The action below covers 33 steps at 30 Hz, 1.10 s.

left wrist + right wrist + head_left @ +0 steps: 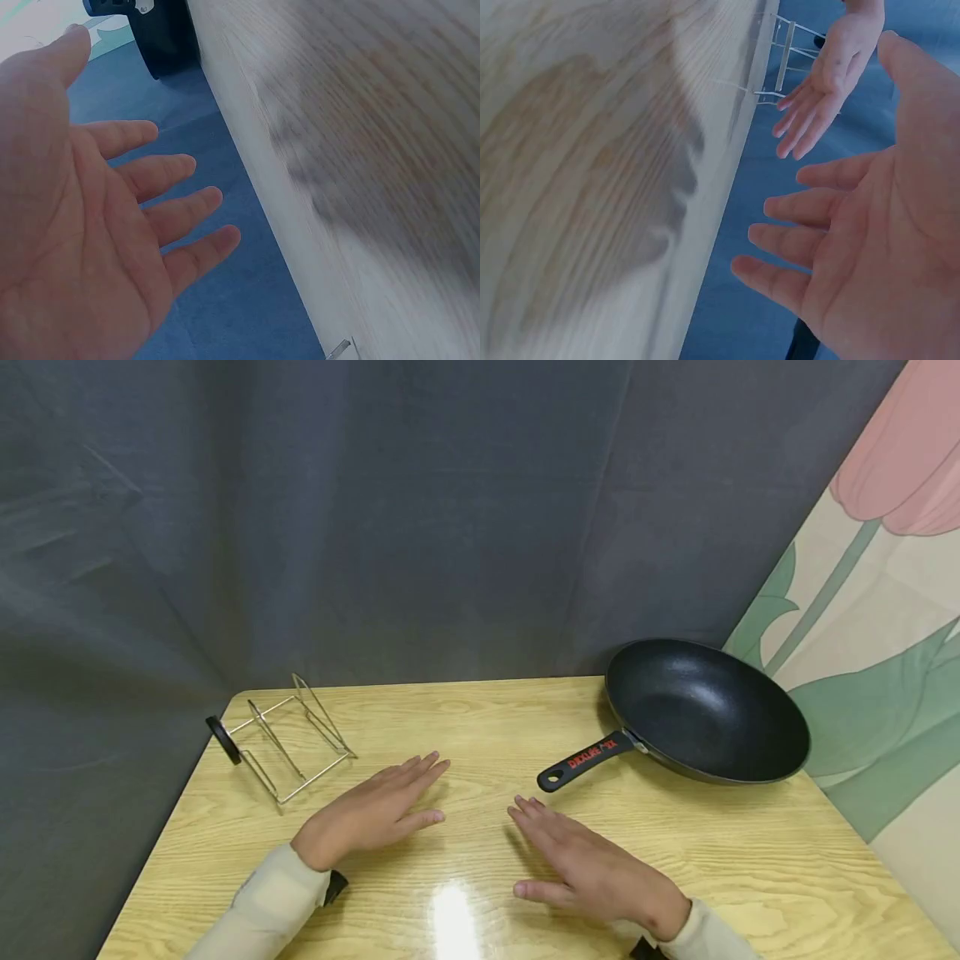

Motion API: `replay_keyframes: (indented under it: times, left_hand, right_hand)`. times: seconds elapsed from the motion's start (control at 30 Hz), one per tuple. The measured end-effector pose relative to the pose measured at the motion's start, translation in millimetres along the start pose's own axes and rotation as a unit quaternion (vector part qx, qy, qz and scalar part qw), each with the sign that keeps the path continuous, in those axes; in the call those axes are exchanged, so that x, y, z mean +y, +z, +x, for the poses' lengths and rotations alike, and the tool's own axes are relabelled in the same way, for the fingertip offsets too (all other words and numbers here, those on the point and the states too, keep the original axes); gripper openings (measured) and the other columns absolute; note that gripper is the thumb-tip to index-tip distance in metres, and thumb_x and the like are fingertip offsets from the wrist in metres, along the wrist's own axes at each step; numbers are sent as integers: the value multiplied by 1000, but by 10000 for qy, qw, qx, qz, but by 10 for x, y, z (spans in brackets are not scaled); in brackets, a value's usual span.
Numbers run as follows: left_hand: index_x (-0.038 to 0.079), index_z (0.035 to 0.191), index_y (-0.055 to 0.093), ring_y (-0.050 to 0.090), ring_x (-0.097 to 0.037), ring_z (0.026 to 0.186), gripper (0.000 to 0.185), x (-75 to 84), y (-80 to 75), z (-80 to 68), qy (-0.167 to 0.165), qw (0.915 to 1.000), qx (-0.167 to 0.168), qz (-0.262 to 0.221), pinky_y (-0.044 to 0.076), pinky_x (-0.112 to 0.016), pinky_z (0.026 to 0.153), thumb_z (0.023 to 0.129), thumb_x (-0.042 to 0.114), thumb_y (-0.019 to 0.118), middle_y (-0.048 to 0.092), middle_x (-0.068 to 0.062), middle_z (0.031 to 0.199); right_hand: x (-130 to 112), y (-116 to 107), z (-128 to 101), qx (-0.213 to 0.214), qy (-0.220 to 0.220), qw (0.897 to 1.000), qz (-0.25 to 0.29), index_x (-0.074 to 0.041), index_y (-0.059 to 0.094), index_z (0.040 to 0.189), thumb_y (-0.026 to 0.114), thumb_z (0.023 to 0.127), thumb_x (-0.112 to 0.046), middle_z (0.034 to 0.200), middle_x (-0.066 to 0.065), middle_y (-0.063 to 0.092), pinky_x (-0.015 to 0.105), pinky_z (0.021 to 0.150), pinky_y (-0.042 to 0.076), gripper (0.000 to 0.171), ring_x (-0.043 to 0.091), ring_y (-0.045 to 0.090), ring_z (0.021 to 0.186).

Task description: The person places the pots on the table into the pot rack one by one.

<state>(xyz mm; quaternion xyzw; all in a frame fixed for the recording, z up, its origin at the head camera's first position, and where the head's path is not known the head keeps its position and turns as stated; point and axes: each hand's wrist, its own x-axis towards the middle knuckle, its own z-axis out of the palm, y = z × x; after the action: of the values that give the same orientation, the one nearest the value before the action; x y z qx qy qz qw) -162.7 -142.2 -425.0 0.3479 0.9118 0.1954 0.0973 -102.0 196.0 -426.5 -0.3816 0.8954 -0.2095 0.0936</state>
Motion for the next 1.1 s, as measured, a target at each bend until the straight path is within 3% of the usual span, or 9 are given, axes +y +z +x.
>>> replay_keyframes:
  times: [0.17,0.4,0.67,0.8,0.93,1.03,1.1]
  left_hand:
    - [15,165,20,21,-39,152,74,-12,-21,25,79,9999,-32,-75,22,-60,119,108,59,34,15,-12,168]
    - [15,165,19,18,-30,154,73,-43,-57,47,52,9970,-281,-725,21,-49,122,108,59,33,15,-8,169]
    - [22,166,14,31,-23,149,67,-26,-47,113,75,9904,-556,-1265,27,-47,120,110,54,33,22,-3,168]
    - [27,166,15,37,-25,146,65,-8,-43,119,10,9885,-582,-1396,29,-47,119,110,55,32,31,-5,165]
    - [26,166,16,43,-27,143,64,8,-36,137,88,9839,-632,-1670,32,-48,117,110,54,32,40,-11,160]
    - [25,166,16,46,-27,140,62,21,-35,164,148,9805,-691,-1835,35,-48,116,112,50,32,46,-14,156]
    - [24,166,16,48,-24,138,61,28,-35,186,195,9794,-725,-1877,36,-47,116,112,48,31,49,-14,153]
  right_hand:
    - [72,10,16,-53,26,9990,449,-12,21,165,53,103,-57,167,16,22,58,116,30,83,31,21,153]
    - [122,-4,61,34,-1,9965,836,-15,17,165,55,104,-53,168,12,20,55,117,29,82,28,20,153]
    - [158,-47,18,-119,657,9857,1544,-6,12,164,57,104,-51,169,16,15,54,118,26,87,26,18,153]
    - [178,-65,0,-117,969,9753,1984,-5,8,164,60,104,-47,169,16,13,57,117,27,90,29,21,151]
    - [207,-71,-3,-46,1249,9605,2488,-3,6,164,60,105,-41,168,20,16,60,114,31,89,41,28,149]
    - [243,-60,-3,58,1324,9424,3071,-3,2,164,58,107,-35,165,27,18,62,112,33,86,49,27,147]
    - [276,-49,3,120,1264,9235,3620,-4,-1,164,56,108,-30,163,32,17,61,113,33,84,50,23,148]
